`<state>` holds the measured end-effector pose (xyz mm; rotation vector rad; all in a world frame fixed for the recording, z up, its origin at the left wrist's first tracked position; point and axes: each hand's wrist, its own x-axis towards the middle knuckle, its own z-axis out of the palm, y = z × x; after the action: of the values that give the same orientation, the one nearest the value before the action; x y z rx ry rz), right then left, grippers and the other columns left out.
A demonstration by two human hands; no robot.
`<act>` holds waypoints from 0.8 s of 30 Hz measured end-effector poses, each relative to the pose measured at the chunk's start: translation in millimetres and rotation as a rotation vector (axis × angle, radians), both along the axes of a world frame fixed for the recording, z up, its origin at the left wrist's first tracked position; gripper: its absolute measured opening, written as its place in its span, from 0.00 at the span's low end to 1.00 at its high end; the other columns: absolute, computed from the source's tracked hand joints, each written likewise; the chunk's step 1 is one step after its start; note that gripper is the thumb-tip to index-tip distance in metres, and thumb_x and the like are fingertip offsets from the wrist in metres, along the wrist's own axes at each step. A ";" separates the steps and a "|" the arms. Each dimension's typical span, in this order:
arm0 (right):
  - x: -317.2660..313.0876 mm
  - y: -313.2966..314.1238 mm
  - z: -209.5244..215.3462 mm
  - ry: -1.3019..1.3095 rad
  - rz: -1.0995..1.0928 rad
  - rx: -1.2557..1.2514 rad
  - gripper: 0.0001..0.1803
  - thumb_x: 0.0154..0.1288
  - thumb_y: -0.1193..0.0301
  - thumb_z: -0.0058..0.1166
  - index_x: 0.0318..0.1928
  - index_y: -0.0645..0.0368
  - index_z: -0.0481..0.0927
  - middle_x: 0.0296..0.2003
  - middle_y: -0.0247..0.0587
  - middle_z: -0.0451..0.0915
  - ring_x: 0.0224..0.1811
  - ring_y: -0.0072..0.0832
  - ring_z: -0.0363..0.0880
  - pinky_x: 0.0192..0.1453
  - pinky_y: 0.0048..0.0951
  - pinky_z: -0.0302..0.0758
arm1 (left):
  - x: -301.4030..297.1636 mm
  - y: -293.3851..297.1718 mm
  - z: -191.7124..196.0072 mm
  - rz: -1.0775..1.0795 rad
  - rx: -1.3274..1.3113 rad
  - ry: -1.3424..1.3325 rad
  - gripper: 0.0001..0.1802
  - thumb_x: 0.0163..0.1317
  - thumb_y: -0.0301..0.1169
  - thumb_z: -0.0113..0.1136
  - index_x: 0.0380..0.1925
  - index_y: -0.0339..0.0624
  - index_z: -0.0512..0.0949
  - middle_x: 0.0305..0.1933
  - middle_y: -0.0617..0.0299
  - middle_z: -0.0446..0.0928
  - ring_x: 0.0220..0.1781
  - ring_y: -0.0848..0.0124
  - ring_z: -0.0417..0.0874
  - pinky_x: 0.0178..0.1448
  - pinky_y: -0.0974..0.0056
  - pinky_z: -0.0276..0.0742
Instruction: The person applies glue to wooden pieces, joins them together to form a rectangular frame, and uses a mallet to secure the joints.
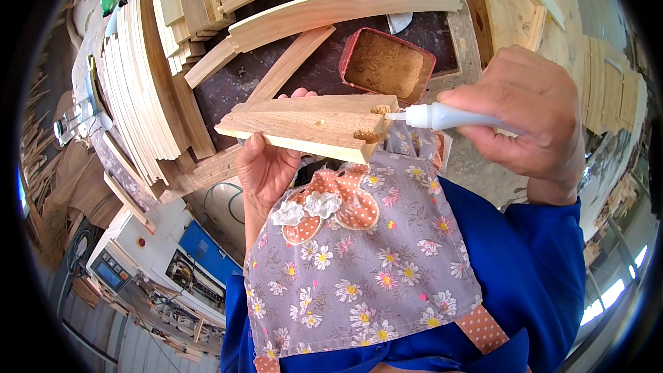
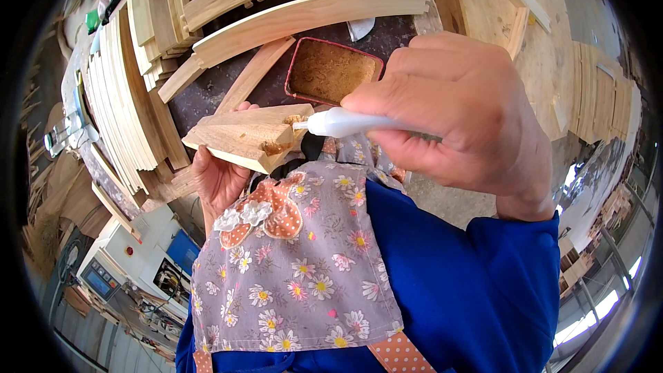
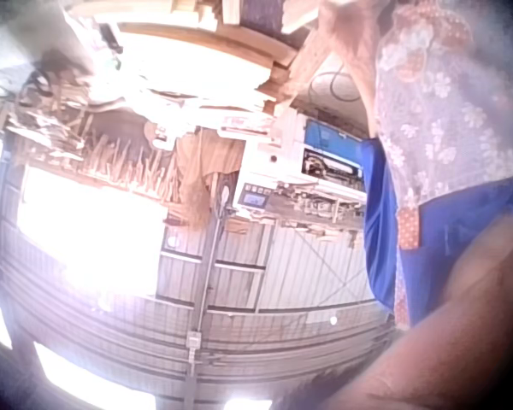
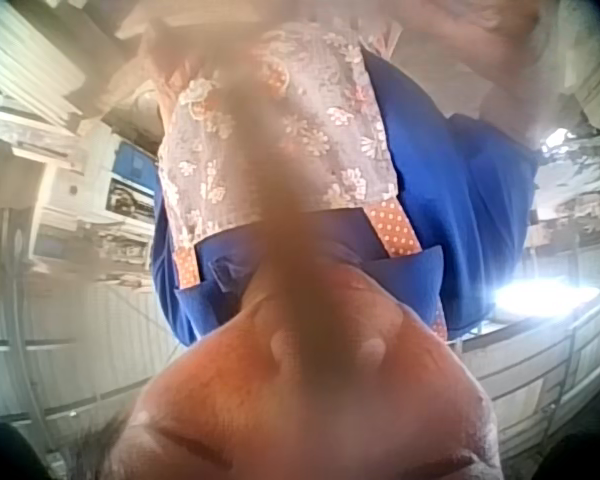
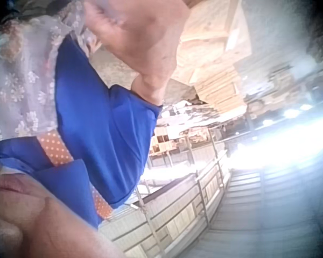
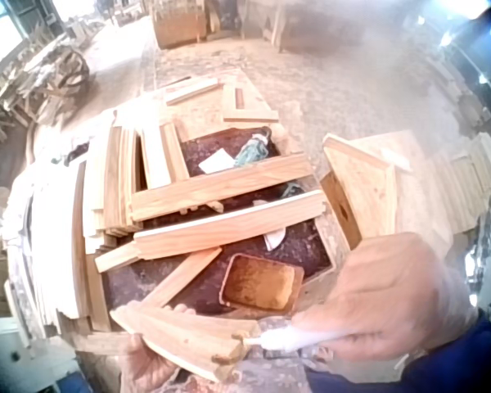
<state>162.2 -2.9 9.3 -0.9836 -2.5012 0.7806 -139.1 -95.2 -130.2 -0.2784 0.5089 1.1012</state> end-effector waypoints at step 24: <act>-8.4 -2.7 12.7 -0.079 0.078 0.178 0.23 0.25 0.75 0.64 0.32 0.61 0.84 0.20 0.34 0.76 0.19 0.29 0.71 0.21 0.29 0.61 | 0.3 0.9 2.2 0.004 -0.005 -0.023 0.35 0.52 0.24 0.67 0.59 0.27 0.64 0.70 0.37 0.54 0.74 0.49 0.51 0.69 0.55 0.70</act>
<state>153.9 -5.6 22.0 -0.8759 -2.6366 0.5396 -138.8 -94.3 -128.0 -0.2963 0.4905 1.0996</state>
